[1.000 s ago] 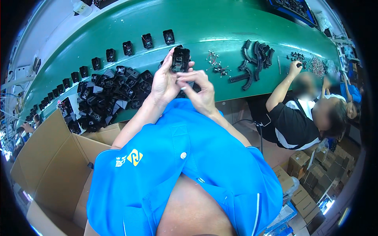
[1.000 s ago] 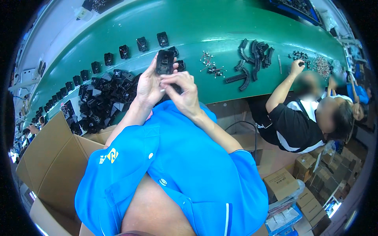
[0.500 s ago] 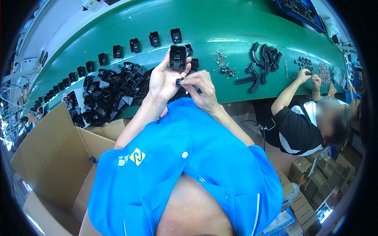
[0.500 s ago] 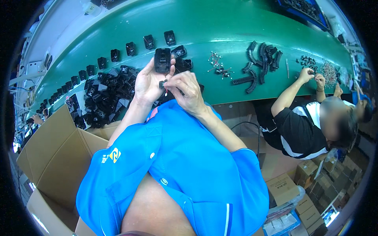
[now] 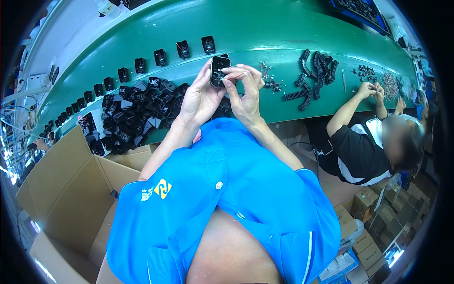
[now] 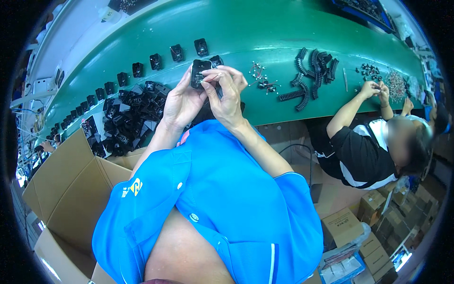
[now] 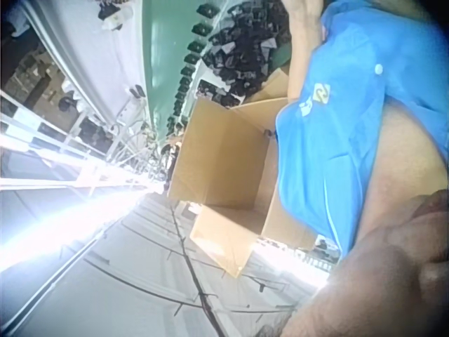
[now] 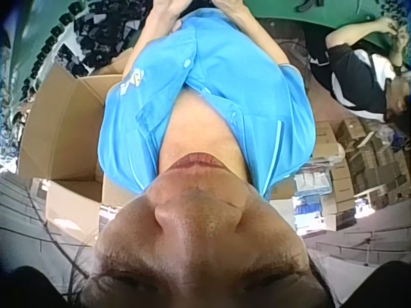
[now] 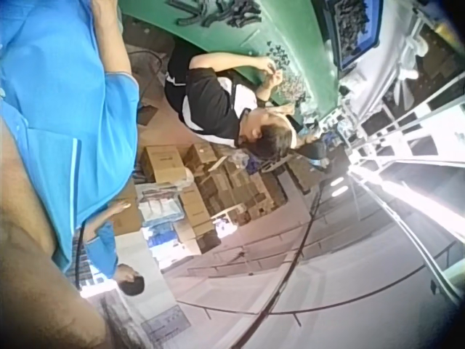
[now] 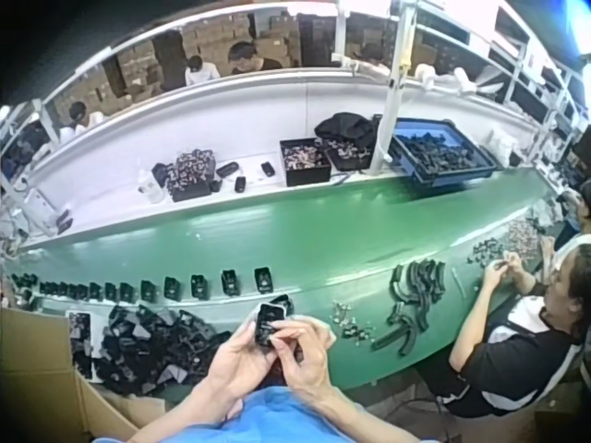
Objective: The recorder takes small electronic components out of a cardboard box, inspects them, and organizes them on a green assembly line workbench.
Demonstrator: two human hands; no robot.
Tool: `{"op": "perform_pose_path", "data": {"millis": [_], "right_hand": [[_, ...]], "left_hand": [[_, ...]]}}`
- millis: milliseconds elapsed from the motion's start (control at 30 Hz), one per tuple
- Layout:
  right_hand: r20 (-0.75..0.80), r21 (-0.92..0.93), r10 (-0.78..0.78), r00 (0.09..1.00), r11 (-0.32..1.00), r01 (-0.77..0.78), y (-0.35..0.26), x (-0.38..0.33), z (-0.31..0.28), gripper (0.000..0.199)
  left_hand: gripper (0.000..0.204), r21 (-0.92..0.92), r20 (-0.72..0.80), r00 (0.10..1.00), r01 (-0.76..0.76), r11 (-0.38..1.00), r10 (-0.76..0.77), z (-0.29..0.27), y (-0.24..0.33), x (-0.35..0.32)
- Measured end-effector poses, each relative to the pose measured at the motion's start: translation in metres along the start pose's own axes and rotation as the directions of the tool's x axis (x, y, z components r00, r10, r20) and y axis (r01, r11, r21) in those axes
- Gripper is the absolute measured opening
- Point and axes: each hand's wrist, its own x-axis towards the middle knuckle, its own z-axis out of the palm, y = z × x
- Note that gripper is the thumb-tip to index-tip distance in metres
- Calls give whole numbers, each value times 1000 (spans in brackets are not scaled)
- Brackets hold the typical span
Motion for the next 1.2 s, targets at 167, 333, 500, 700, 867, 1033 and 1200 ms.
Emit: {"op": "perform_pose_path", "data": {"millis": [167,333,500,700,867,1033,1200], "right_hand": [[111,-181,-36,993,982,56,5,-3,-7,11],[113,-186,28,993,983,-6,6,-9,-7,12],[116,-266,30,993,964,2,7,-10,-16,16],[33,-164,7,999,986,-1,17,-13,-25,19],[-86,9,-59,995,998,60,13,-12,-22,22],[-159,153,47,986,988,-23,19,-8,-7,27],[0,157,-11,1000,988,11,34,7,4,32]], "left_hand": [[42,268,29,999,-29,963,22,1,1,-3],[52,381,43,997,41,924,-63,-2,7,-5],[57,665,14,999,-42,745,44,19,7,-16],[58,795,99,993,-114,596,59,17,3,-17],[55,661,185,982,-148,736,31,26,4,-27],[52,717,134,989,-145,682,69,33,7,-16],[47,207,-14,998,58,977,-56,8,13,6]]}}
